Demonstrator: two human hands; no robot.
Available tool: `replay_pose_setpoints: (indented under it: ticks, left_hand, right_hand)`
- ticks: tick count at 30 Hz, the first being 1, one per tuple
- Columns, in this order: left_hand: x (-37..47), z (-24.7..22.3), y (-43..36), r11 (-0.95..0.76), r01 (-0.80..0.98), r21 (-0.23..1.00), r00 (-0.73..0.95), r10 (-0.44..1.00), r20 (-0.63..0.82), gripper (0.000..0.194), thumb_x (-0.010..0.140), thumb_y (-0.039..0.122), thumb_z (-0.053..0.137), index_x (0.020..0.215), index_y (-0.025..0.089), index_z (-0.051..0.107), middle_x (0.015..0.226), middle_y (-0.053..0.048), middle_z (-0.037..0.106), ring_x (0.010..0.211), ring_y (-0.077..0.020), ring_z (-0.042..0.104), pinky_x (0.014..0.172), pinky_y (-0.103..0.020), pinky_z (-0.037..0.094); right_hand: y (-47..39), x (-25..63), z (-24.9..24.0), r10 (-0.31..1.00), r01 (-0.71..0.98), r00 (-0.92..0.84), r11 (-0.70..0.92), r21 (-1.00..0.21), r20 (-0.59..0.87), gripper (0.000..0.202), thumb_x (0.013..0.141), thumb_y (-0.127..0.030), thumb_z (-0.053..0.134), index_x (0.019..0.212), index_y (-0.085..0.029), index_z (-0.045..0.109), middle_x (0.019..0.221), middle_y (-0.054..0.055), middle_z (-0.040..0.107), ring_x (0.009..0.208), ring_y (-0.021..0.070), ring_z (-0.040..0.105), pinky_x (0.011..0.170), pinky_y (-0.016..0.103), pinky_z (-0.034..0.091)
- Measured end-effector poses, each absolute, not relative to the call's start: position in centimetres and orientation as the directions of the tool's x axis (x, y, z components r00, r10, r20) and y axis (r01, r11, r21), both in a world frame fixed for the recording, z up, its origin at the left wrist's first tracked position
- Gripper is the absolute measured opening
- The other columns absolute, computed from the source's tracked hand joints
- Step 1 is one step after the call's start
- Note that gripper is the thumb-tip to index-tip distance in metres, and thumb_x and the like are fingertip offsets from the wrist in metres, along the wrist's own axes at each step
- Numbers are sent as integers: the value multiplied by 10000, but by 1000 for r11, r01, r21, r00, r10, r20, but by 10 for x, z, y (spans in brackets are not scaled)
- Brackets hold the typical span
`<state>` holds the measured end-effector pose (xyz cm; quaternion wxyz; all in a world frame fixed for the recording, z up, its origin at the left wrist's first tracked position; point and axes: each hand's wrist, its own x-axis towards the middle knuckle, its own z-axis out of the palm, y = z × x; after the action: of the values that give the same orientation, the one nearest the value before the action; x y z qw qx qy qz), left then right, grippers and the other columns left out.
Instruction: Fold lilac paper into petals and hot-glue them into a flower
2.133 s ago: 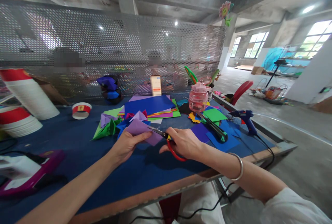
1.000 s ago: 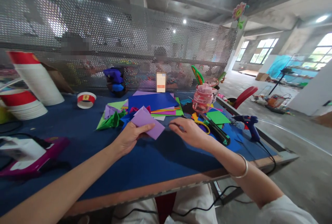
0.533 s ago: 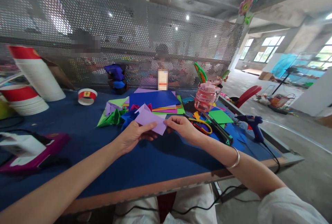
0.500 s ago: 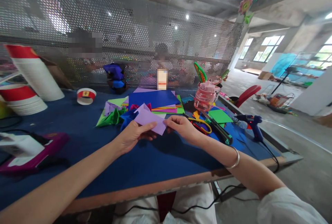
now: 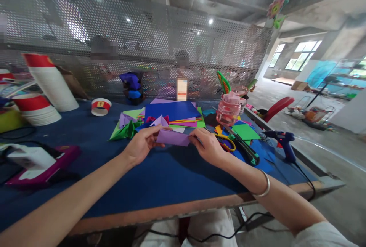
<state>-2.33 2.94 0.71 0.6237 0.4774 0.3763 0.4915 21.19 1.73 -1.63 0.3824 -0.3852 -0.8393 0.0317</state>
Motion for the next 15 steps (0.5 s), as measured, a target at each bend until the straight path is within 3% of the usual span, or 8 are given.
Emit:
replay_pose_setpoints:
  ticks: [6,10,12,15]
  left_hand:
    - [-21,6,26,43,-224,974,251,968,15,328,679,389,754,876,126,762,894,-115,753,778,-246,694,579,-295,589]
    - [-17,3,26,15,-149,989,233,972,20,326,695,454,749,808,149,753,811,-80,746,756,-234,690,585,-297,588]
    - [-15,0,26,0,-98,995,228,973,23,356,684,498,746,794,160,749,796,-67,740,767,-238,688,586,-299,586]
    - [-13,-4,27,-40,-39,998,209,977,48,400,644,531,762,796,161,740,791,-50,729,754,-228,671,602,-312,590]
  right_hand:
    - [21,215,-18,621,613,-396,727,-309,676,129,951,-177,460,924,-187,586,855,60,632,802,190,585,729,299,458]
    - [17,214,-15,593,591,-413,752,-292,692,191,948,-214,506,1126,-187,572,1052,98,619,980,213,581,853,345,486]
    - [13,213,-15,553,593,-446,772,-231,704,269,932,-225,548,1199,-198,564,1126,110,591,1051,226,554,902,367,478]
    - [9,212,-16,481,608,-499,787,-104,721,231,924,-188,548,1141,-216,621,1115,102,593,1018,222,549,876,376,470]
